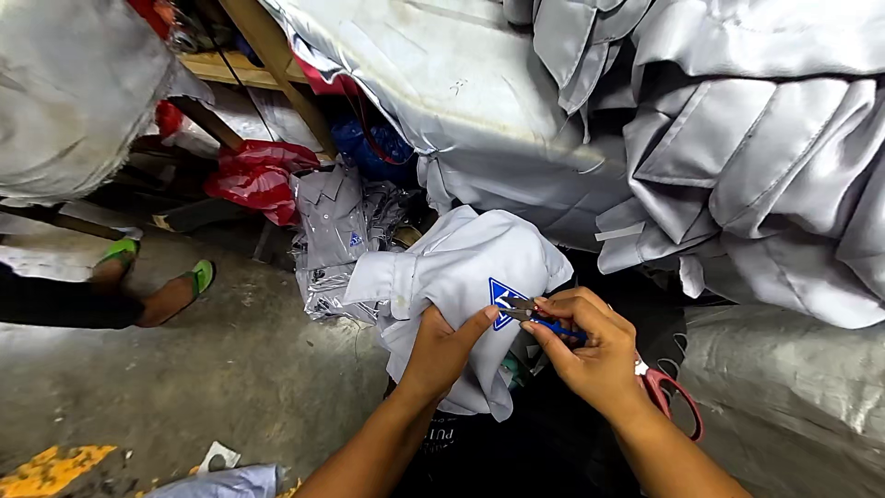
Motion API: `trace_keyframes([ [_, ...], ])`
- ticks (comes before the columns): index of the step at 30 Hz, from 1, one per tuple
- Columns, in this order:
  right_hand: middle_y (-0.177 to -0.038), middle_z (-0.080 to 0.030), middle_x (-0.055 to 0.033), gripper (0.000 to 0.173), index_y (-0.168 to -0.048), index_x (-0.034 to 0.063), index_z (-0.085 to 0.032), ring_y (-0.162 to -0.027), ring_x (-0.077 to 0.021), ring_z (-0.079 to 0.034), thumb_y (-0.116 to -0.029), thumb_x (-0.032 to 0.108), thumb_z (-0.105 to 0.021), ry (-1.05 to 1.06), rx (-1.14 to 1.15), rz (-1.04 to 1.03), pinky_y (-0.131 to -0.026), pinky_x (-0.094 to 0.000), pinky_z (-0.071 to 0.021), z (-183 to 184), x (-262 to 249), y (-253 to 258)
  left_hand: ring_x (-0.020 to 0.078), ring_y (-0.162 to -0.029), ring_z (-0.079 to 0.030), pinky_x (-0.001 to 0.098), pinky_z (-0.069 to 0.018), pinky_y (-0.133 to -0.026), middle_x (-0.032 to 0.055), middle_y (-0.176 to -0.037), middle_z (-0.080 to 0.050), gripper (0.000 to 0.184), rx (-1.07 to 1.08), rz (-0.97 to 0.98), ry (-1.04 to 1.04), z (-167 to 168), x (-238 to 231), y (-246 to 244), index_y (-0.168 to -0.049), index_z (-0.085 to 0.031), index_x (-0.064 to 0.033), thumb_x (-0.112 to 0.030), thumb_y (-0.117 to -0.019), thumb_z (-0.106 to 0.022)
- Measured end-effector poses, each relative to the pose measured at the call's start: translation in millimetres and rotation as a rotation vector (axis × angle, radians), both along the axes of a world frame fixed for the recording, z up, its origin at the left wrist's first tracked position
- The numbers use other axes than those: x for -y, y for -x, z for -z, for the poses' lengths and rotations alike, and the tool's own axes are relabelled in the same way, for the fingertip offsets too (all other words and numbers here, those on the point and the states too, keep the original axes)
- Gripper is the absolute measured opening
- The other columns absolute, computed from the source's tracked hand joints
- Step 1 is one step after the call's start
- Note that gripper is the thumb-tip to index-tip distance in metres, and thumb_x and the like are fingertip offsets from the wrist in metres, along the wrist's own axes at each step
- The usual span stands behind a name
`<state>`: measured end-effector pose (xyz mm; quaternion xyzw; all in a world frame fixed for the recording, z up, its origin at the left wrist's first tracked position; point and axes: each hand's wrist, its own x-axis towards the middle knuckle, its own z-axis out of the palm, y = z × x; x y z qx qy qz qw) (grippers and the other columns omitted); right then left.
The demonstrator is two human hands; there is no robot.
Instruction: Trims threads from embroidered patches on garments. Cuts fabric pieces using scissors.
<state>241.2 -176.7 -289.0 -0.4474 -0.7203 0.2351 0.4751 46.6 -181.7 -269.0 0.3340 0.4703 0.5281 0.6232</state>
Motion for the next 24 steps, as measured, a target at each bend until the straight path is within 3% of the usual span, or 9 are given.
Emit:
trace_keyframes([
  [9, -0.094, -0.072, -0.0111, 0.022, -0.099, 0.0006, -0.076, -0.089, -0.0087, -0.066, -0.0942, 0.022, -0.073, -0.087, 0.176, 0.019, -0.078, -0.017, -0.0526, -9.3, -4.5, -13.5, 0.0077, -0.084, -0.073, 0.0269, -0.0617, -0.082, 0.0, -0.089, -0.075, 0.018, -0.019, -0.017, -0.024, 1.2, -6.7, 1.5, -0.105, -0.062, -0.0035, 0.009, -0.0921, -0.062],
  [24, -0.093, -0.073, -0.0105, 0.021, -0.1, 0.0036, -0.077, -0.087, -0.0128, -0.068, -0.0964, 0.023, -0.07, -0.106, 0.286, 0.032, -0.075, -0.0215, -0.0538, -11.4, -6.1, -16.6, 0.007, -0.085, -0.073, 0.0268, -0.0615, -0.082, -0.0009, -0.089, -0.075, 0.017, -0.073, -0.007, -0.05, 6.0, -9.0, 0.7, -0.104, -0.063, -0.0037, 0.008, -0.0916, -0.064],
])
